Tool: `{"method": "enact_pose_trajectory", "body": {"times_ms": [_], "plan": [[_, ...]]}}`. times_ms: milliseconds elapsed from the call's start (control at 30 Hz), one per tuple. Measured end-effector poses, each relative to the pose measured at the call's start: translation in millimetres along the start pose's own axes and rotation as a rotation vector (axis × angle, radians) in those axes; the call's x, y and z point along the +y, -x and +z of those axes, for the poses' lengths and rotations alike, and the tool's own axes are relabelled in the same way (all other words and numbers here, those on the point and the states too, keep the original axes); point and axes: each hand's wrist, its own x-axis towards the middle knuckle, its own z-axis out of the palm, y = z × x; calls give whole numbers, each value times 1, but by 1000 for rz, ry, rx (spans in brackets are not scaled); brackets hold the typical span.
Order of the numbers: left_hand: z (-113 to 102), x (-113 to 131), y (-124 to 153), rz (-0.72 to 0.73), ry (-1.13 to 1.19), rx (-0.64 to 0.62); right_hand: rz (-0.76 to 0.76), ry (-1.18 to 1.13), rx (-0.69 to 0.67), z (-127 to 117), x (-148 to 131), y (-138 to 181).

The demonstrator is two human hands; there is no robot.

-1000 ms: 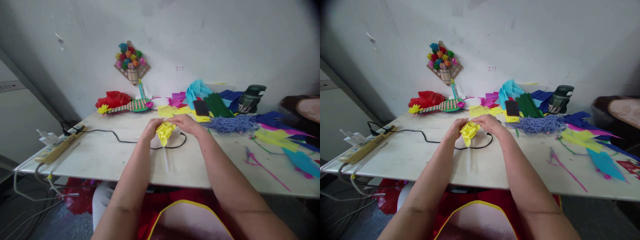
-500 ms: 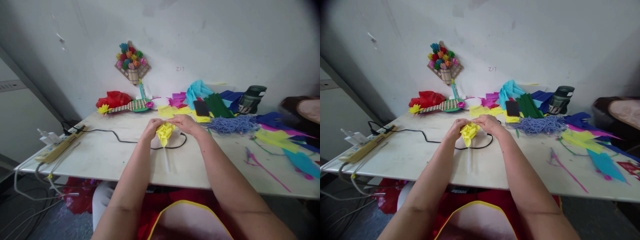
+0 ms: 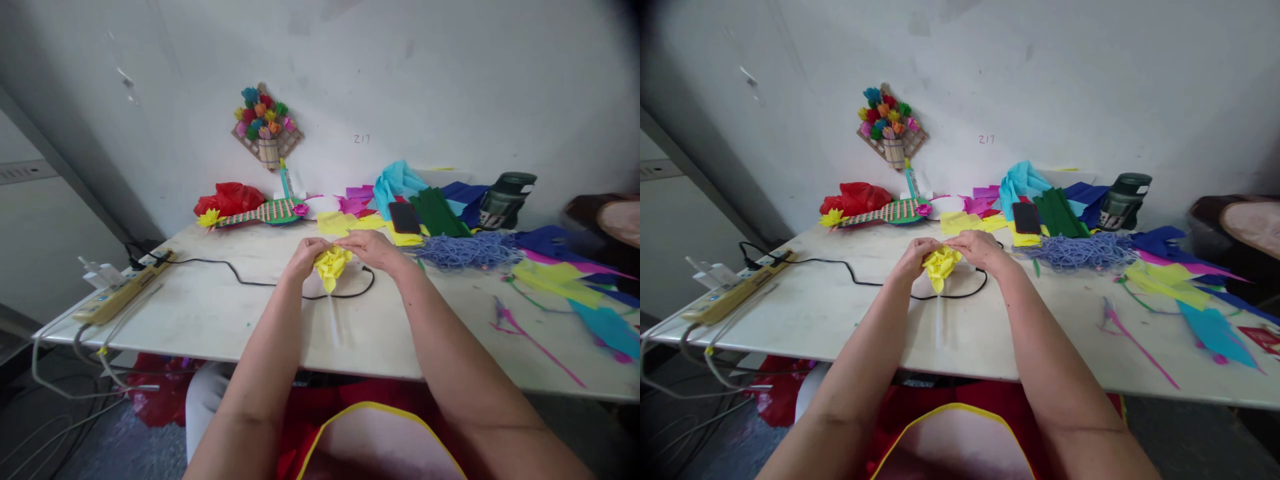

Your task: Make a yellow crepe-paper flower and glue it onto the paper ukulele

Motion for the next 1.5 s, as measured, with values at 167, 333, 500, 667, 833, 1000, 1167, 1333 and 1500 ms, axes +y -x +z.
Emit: {"method": "enact_pose_trajectory", "body": {"times_ms": [167, 333, 500, 667, 833, 1000, 1167, 1333, 1500], "plan": [[1, 2, 1, 12, -35, -14, 10, -54, 40, 3, 3, 0], [1, 1, 0, 40, -84, -19, 39, -74, 54, 2, -1, 0], [-1, -3, -2, 84, -105, -56, 63, -69, 45, -1, -6, 0], [-2, -3, -3, 92, -118, -60, 94, -49, 21, -3, -9, -1], [0, -1, -2, 82, -134, -52, 63, -55, 30, -2, -8, -1], [-1, -1, -2, 85, -135, -62, 24, -35, 59, -1, -8, -1], [-1, -2, -2, 55, -126, -74, 8, 17, 33, -2, -11, -3], [-3, -4, -3, 67, -112, -102, 18, 59, 17, -4, -14, -3], [-4, -8, -5, 78, -122, -72, 44, 71, 18, -6, -17, -2]]}}
